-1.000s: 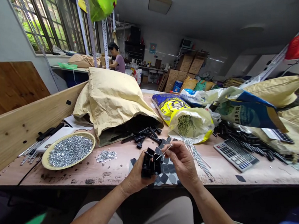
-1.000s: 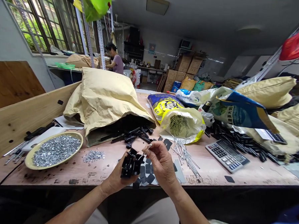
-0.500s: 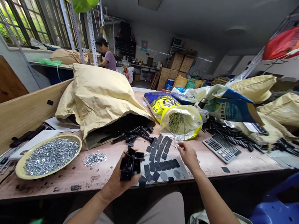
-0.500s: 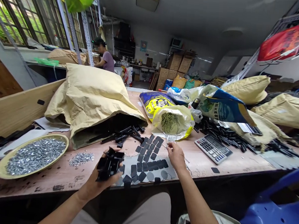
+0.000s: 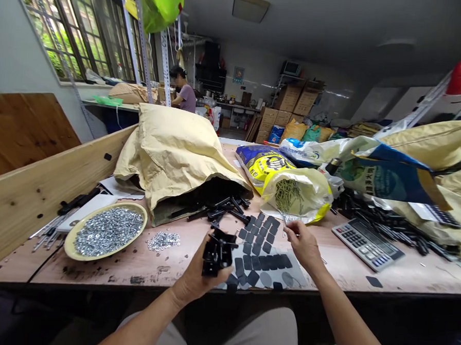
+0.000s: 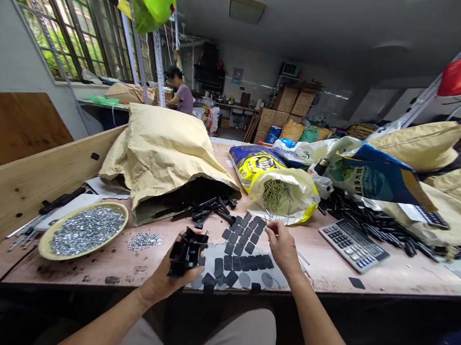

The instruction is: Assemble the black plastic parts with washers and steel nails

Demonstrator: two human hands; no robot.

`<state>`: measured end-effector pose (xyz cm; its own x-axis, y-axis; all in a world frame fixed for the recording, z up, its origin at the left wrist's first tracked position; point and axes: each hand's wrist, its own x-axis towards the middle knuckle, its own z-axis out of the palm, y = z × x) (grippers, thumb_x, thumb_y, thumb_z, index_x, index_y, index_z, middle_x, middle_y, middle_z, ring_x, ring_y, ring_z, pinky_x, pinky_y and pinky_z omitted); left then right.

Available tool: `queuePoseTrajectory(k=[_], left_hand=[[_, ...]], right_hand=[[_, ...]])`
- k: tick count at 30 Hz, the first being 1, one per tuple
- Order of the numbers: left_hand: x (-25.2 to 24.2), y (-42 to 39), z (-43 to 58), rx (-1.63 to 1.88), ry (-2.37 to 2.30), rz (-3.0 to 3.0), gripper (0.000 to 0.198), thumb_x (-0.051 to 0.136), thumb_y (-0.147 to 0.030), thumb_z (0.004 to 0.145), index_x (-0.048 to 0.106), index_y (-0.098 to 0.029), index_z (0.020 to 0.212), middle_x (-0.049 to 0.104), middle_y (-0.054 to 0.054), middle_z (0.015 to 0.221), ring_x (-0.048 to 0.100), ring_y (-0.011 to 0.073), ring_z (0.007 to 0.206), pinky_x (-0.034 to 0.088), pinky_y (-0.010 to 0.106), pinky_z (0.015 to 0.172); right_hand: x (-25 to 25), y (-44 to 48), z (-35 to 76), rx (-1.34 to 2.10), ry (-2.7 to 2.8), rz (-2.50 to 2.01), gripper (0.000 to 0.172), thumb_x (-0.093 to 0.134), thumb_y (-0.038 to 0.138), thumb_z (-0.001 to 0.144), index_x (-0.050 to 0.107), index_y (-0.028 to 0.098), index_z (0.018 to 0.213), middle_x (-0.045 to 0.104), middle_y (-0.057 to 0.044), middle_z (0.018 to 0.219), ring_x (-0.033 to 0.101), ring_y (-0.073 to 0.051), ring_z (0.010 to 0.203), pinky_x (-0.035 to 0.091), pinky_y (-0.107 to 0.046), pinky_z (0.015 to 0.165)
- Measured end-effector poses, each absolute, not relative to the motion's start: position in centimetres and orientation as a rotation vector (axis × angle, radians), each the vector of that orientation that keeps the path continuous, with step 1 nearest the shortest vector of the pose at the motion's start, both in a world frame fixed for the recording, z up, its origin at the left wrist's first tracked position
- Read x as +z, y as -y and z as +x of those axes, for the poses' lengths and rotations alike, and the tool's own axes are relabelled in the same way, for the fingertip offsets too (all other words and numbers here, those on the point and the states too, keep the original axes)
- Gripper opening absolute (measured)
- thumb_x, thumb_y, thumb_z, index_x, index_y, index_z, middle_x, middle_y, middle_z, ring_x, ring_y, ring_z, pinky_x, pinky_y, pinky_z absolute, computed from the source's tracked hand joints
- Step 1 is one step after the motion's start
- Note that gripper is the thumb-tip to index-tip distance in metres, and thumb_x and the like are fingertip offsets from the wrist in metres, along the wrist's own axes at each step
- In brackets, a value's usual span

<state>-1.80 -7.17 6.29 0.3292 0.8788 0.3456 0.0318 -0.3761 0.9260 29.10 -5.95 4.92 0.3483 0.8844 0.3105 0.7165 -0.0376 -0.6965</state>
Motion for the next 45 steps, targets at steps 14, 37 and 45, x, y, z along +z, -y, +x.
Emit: queuePoseTrajectory(k=[14, 37, 45], left_hand=[[7.0, 7.8, -0.9, 1.130, -0.719, 1.684, 0.054, 0.069, -0.017, 0.068, 0.048, -0.023, 0.118, 0.064, 0.003, 0.094, 0.061, 0.0227, 0.085, 0.051, 0.032, 0.069], [7.6, 7.9, -2.6, 1.080, -0.880, 1.594, 0.037, 0.072, -0.029, 0.073, 0.056, -0.022, 0.106, 0.067, 0.002, 0.091, 0.063, 0.0218, 0.084, 0.051, 0.035, 0.080], [8.1, 7.4, -2.3, 1.085, -0.867, 1.746, 0.044, 0.069, -0.022, 0.070, 0.051, -0.019, 0.110, 0.059, 0.000, 0.085, 0.054, 0.0153, 0.073, 0.048, 0.028, 0.071]], right_hand=[[12.5, 11.5, 14.2, 0.430, 1.618, -0.968, 0.038, 0.060, 0.022, 0.092, 0.051, 0.035, 0.126, 0.067, 0.001, 0.093, 0.066, -0.017, 0.086, 0.052, -0.037, 0.085], [0.7, 6.0, 32.1, 0.075, 1.270, -2.229, 0.009, 0.061, 0.022, 0.078, 0.062, 0.017, 0.071, 0.065, -0.014, 0.086, 0.059, -0.029, 0.098, 0.041, -0.039, 0.089], [4.8, 7.0, 29.6, 0.300, 1.341, -1.967, 0.031, 0.042, 0.045, 0.093, 0.058, 0.018, 0.093, 0.065, -0.006, 0.082, 0.063, -0.018, 0.068, 0.049, -0.030, 0.063]])
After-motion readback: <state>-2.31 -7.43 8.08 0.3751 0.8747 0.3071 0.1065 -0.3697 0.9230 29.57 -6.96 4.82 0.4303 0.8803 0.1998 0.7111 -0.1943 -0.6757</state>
